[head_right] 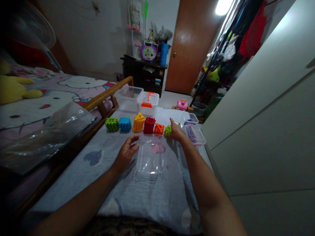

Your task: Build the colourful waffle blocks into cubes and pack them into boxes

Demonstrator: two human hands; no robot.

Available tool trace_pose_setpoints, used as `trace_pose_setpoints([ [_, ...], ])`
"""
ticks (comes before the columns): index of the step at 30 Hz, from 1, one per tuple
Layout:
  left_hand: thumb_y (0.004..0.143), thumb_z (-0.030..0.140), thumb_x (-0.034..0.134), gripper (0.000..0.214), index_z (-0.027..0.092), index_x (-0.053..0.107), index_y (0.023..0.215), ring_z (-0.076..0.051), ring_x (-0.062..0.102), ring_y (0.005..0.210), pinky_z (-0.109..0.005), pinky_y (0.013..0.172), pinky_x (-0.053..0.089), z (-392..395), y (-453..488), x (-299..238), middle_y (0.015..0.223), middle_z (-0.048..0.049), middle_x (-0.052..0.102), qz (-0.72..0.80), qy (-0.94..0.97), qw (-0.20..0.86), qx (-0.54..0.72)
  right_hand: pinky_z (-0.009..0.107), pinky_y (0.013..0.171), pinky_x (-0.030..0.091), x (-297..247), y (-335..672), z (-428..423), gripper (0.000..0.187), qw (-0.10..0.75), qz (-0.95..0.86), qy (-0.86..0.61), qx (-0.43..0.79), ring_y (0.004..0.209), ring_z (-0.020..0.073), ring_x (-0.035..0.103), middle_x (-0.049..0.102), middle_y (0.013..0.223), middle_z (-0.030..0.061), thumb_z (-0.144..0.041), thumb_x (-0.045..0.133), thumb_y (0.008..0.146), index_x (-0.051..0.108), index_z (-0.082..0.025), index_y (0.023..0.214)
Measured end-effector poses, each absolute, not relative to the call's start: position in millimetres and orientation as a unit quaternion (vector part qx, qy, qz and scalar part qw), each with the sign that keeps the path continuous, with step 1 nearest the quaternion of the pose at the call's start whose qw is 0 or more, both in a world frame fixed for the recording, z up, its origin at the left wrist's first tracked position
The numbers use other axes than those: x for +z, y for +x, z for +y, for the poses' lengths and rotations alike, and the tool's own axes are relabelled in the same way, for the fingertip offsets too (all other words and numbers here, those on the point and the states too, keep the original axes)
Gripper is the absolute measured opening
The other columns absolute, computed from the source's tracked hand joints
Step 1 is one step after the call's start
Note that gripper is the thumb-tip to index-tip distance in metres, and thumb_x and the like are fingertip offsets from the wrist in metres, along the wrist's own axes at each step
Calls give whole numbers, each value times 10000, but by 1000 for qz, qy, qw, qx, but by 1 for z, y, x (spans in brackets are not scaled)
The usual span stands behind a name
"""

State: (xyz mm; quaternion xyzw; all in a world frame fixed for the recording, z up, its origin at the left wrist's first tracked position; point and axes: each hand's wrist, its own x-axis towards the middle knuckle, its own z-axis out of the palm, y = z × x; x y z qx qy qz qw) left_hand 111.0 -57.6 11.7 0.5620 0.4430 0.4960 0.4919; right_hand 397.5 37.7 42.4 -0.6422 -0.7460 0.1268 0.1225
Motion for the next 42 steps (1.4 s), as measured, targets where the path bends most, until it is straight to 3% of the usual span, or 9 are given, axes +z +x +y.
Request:
trace_pose_setpoints([
  [4, 866, 456, 572, 478, 201, 507, 1265, -276, 514, 1240, -435, 1031, 419, -58, 112, 14, 1318, -126, 530, 445, 566, 485, 497, 438, 1067, 389, 36, 401, 39, 1146, 158, -753, -625, 131, 1265, 329, 507, 451, 1451, 223, -165, 746, 612, 113, -105, 1565],
  [11, 858, 445, 576, 464, 192, 513, 1242, -271, 509, 1243, -431, 1034, 418, -58, 112, 16, 1290, -126, 543, 443, 567, 482, 500, 429, 967, 463, 40, 405, 38, 1139, 209, -741, -618, 159, 1104, 288, 595, 566, 1297, 183, -169, 728, 603, 117, -120, 1563],
  [20, 866, 404, 577, 405, 207, 534, 1217, -257, 529, 1213, -405, 997, 439, -59, 114, 17, 1242, -107, 574, 448, 573, 462, 507, 406, 934, 485, 98, 400, 5, 1041, 218, -748, -614, 128, 1067, 281, 617, 574, 1296, 161, -214, 709, 646, 199, -165, 1551],
  [25, 864, 374, 562, 396, 207, 540, 1223, -228, 566, 1097, -368, 911, 470, -60, 115, 18, 1208, -98, 571, 467, 582, 447, 492, 391, 911, 489, 129, 363, -33, 986, 180, -788, -560, 183, 1037, 265, 626, 601, 1249, 172, -209, 672, 702, 172, -148, 1550],
  [32, 822, 310, 593, 405, 198, 556, 1210, -197, 586, 971, -338, 833, 492, -64, 119, 23, 1090, -76, 583, 473, 575, 455, 489, 416, 1059, 398, 107, 307, -67, 801, 132, -858, -444, 222, 1292, 280, 480, 487, 1411, 193, -135, 669, 687, 349, -130, 1420],
  [42, 811, 278, 603, 366, 218, 576, 1171, -189, 584, 954, -337, 811, 505, -65, 119, 24, 1117, -71, 589, 466, 580, 444, 499, 375, 919, 458, 75, 277, -56, 591, -47, -857, -501, 116, 1093, 274, 562, 588, 1171, 163, -130, 686, 701, 486, -107, 1256],
])
